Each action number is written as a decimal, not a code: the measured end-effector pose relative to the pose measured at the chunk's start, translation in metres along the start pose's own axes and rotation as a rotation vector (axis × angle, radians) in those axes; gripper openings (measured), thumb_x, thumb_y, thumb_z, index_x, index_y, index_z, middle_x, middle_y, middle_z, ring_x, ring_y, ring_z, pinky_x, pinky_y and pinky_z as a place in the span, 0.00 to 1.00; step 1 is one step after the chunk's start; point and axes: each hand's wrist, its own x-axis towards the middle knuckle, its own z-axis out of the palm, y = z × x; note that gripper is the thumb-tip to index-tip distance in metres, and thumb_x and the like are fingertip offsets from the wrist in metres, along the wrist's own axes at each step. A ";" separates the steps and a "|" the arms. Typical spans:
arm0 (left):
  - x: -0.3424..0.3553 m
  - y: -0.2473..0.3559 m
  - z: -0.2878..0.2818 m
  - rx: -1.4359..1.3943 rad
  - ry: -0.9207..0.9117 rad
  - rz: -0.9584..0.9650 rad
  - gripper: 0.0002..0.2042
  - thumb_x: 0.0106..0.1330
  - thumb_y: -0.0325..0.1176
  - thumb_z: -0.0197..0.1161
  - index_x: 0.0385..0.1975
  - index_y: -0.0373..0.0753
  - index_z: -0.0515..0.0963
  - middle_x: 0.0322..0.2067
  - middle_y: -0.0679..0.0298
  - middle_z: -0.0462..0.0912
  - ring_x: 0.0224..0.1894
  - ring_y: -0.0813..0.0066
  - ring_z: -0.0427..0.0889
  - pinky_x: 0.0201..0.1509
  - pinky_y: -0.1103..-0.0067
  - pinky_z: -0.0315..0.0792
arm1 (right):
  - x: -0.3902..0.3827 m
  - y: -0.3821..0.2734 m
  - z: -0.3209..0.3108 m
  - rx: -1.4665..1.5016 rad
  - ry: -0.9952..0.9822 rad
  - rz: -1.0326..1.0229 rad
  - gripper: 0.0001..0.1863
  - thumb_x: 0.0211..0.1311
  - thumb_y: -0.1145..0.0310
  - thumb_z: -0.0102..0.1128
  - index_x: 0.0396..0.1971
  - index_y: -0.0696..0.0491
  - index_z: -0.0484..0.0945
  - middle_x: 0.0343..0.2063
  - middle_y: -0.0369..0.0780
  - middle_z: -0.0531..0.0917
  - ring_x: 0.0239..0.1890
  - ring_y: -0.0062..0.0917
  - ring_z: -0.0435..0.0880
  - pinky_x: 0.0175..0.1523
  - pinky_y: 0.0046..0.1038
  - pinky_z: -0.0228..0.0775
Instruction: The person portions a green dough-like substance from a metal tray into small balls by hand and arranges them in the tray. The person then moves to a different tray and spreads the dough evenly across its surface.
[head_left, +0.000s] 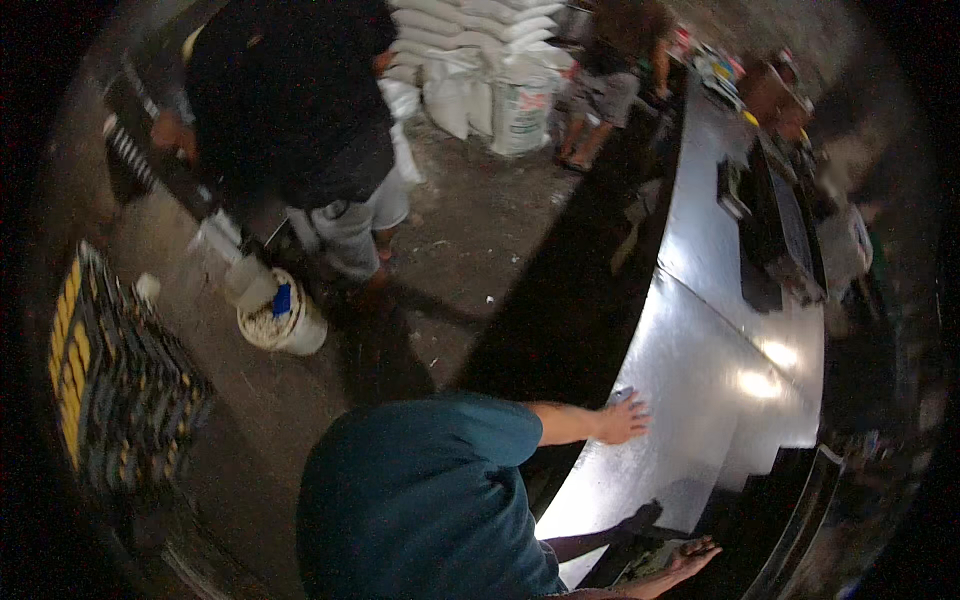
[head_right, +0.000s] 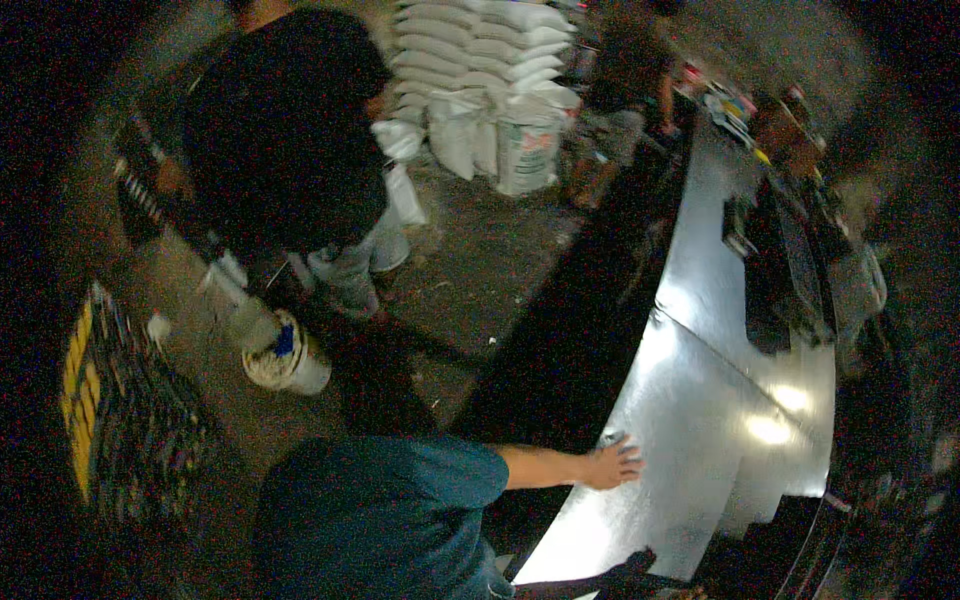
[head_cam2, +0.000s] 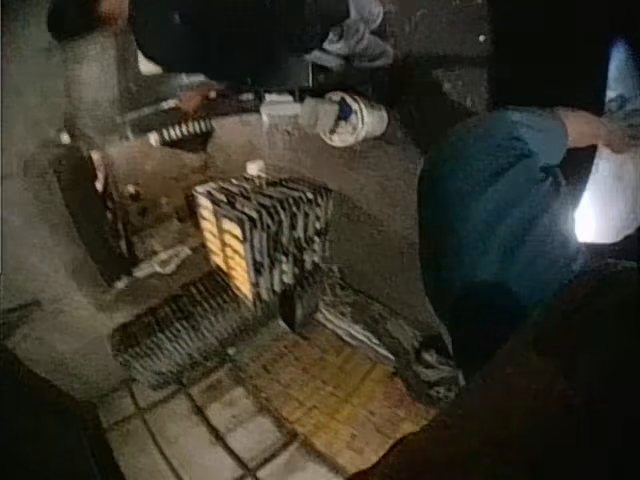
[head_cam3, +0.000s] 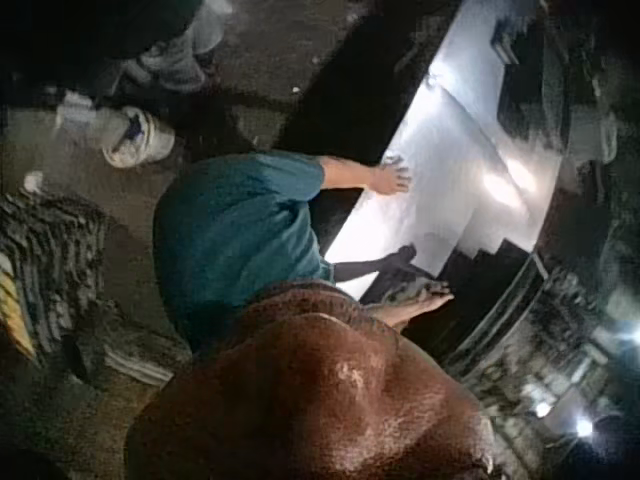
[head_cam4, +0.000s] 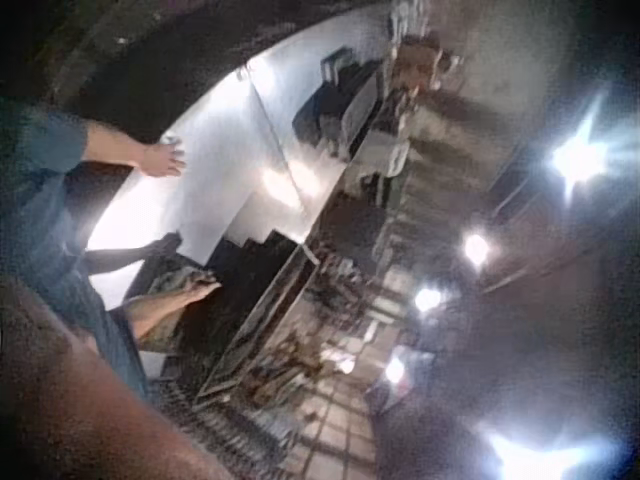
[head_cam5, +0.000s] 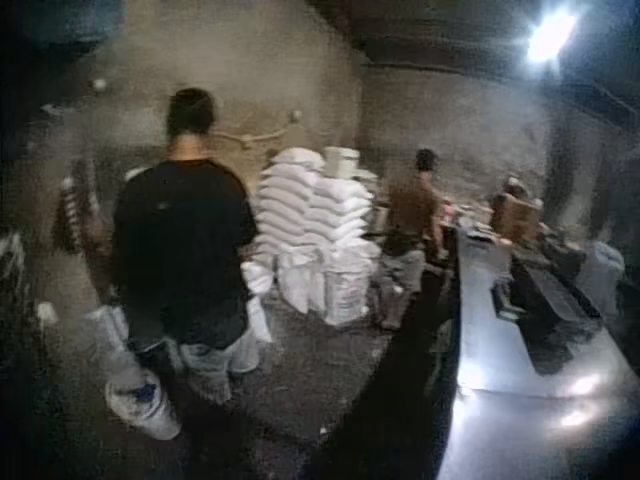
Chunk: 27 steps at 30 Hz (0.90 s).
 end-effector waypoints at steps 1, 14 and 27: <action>-0.005 0.014 0.003 0.009 0.011 -0.041 0.27 0.69 0.41 0.43 0.69 0.46 0.61 0.73 0.58 0.50 0.75 0.45 0.43 0.72 0.41 0.29 | -0.001 0.006 0.005 -0.050 -0.001 -0.054 0.25 0.72 0.45 0.48 0.21 0.48 0.71 0.14 0.31 0.72 0.10 0.17 0.59 0.14 0.23 0.53; -0.317 0.027 0.038 -0.400 -0.345 0.009 0.16 0.58 0.43 0.59 0.36 0.35 0.79 0.33 0.51 0.80 0.43 0.49 0.81 0.55 0.48 0.68 | -0.160 0.094 0.179 -0.146 -0.369 0.234 0.43 0.64 0.42 0.56 0.72 0.46 0.53 0.73 0.40 0.52 0.73 0.21 0.51 0.74 0.35 0.50; -0.484 0.027 0.071 -0.624 -0.019 0.022 0.12 0.56 0.37 0.63 0.31 0.33 0.81 0.32 0.50 0.82 0.36 0.48 0.80 0.40 0.56 0.71 | -0.289 0.162 0.359 0.117 -0.723 0.443 0.21 0.70 0.47 0.52 0.24 0.49 0.72 0.18 0.34 0.77 0.15 0.17 0.68 0.20 0.20 0.64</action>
